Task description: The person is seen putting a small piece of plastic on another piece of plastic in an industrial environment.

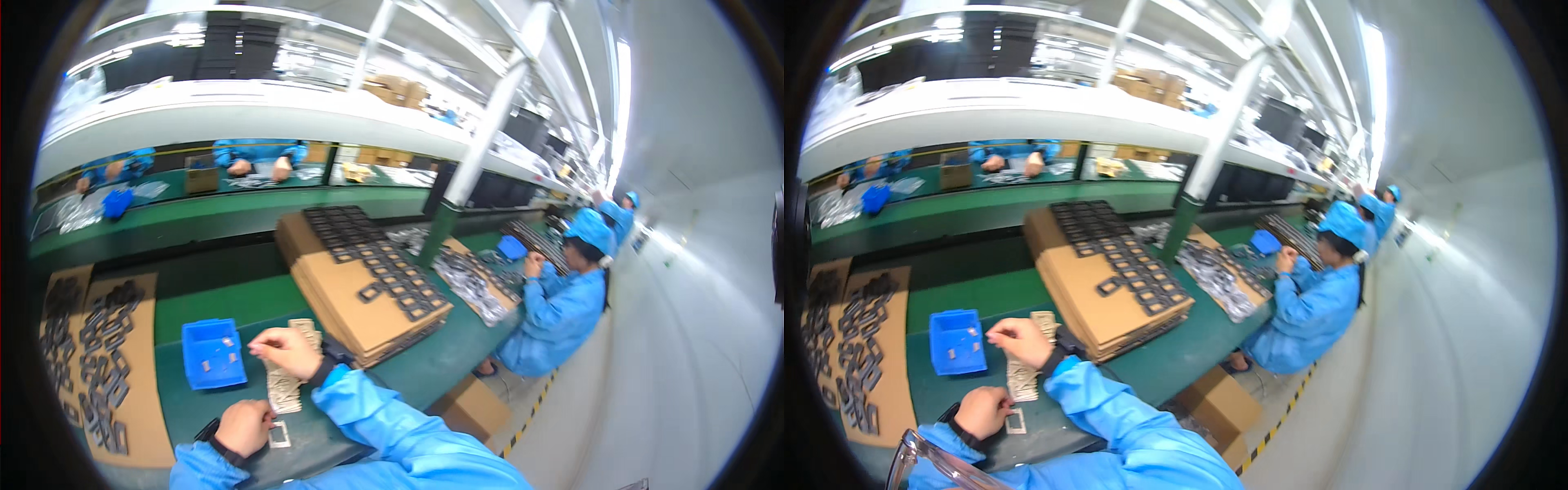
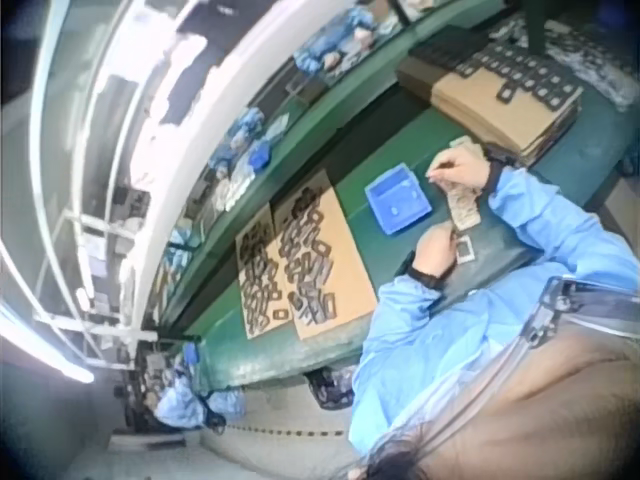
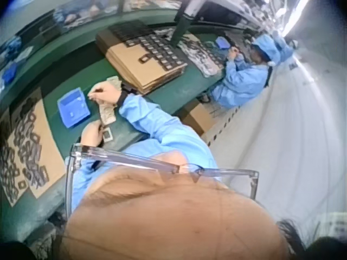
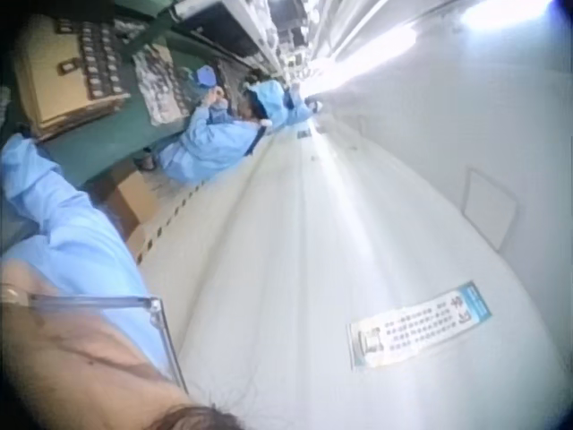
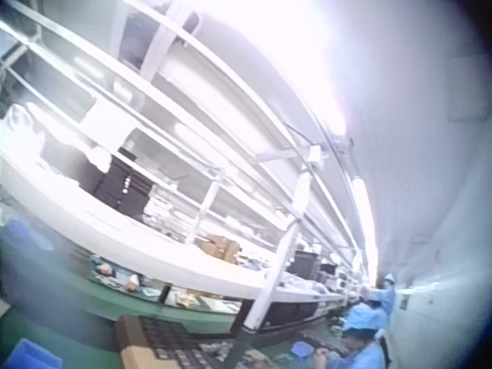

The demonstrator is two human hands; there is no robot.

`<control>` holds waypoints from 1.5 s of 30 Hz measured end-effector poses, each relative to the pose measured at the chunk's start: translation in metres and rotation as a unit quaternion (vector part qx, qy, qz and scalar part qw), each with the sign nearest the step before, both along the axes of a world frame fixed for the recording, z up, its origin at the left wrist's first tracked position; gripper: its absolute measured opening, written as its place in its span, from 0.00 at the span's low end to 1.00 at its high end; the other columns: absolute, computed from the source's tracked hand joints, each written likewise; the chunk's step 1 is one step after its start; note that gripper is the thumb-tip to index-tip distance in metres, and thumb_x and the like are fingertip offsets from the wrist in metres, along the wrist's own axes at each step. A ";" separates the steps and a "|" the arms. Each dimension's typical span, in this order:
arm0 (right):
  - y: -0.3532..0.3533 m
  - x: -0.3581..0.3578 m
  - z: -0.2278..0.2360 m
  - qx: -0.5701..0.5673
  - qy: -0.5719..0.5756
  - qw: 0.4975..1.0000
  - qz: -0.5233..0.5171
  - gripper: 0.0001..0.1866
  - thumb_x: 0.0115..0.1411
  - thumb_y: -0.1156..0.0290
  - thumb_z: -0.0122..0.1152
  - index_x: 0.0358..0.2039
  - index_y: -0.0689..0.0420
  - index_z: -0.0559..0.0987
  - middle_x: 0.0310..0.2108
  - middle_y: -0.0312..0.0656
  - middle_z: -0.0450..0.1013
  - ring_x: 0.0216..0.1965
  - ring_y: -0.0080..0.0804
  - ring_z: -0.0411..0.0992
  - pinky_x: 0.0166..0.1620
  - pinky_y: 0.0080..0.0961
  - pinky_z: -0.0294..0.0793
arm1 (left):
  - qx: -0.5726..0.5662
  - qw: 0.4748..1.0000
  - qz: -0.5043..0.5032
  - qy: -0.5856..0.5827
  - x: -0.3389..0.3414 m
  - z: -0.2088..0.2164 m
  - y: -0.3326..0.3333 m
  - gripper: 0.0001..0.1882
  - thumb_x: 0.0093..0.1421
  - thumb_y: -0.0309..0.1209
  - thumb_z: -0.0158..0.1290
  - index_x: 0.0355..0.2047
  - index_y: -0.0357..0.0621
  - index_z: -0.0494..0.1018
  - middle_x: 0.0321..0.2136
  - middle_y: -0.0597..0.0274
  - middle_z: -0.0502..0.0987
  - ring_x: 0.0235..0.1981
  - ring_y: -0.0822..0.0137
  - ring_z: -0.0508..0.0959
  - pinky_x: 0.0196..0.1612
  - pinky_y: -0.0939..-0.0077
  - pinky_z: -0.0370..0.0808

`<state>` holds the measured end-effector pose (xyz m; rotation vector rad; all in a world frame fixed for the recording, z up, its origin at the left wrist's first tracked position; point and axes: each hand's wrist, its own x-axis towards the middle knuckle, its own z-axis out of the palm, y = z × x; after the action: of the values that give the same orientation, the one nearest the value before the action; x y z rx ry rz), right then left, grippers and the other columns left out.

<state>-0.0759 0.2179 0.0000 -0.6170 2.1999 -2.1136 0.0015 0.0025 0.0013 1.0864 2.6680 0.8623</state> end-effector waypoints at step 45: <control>-0.023 0.035 -0.018 0.025 -0.052 0.998 -0.003 0.11 0.68 0.69 0.59 0.46 0.62 0.81 0.38 0.38 0.79 0.39 0.22 0.75 0.43 0.21 0.75 | 0.254 0.945 0.155 0.137 -0.022 0.015 -0.015 0.05 0.57 0.25 0.60 0.35 0.40 0.79 0.31 0.53 0.80 0.33 0.56 0.80 0.37 0.65 0.77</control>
<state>-0.0405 0.1951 -0.0177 -0.4871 2.1938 -2.0366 -0.0209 -0.0124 0.0167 0.9326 2.9837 1.6415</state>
